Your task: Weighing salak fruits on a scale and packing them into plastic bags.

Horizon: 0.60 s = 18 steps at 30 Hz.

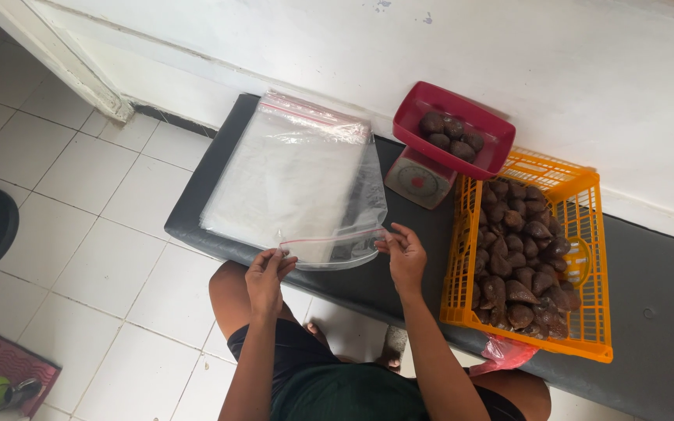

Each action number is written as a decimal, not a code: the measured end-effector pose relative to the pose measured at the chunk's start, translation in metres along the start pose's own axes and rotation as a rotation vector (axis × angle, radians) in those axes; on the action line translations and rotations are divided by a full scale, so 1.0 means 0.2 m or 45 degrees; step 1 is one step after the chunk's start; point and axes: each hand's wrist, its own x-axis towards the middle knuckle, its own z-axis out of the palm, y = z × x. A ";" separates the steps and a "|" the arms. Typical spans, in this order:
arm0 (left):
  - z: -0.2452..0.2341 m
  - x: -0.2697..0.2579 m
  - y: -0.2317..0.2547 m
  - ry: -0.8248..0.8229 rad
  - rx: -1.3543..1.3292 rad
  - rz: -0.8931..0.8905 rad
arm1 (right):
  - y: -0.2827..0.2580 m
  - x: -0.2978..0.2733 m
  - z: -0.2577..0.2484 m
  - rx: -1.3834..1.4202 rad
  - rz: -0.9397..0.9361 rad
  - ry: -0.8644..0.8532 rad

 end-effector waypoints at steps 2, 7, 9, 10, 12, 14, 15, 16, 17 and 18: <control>-0.02 0.02 -0.01 -0.047 0.034 0.067 | 0.03 0.03 -0.03 -0.066 -0.028 -0.019; -0.11 0.12 -0.05 -0.183 0.240 0.187 | 0.11 0.12 -0.13 -0.143 -0.050 -0.095; -0.16 0.19 -0.09 -0.274 0.359 0.210 | 0.15 0.16 -0.16 -0.012 0.013 -0.151; -0.17 0.21 -0.10 -0.276 0.361 0.209 | 0.16 0.17 -0.18 -0.011 0.014 -0.149; -0.21 0.24 -0.10 -0.315 0.344 0.173 | 0.17 0.19 -0.20 0.190 0.181 -0.147; -0.24 0.27 -0.11 -0.378 0.298 0.139 | 0.14 0.19 -0.23 0.284 0.237 -0.180; -0.26 0.28 -0.12 -0.439 0.250 0.104 | 0.13 0.18 -0.24 0.376 0.295 -0.215; -0.24 0.21 -0.03 -0.437 0.250 0.104 | 0.10 0.17 -0.24 0.376 0.295 -0.216; -0.21 0.14 0.05 -0.490 0.180 0.120 | 0.07 0.17 -0.24 0.467 0.306 -0.282; -0.19 0.07 0.13 -0.539 0.109 0.135 | 0.05 0.15 -0.24 0.558 0.319 -0.348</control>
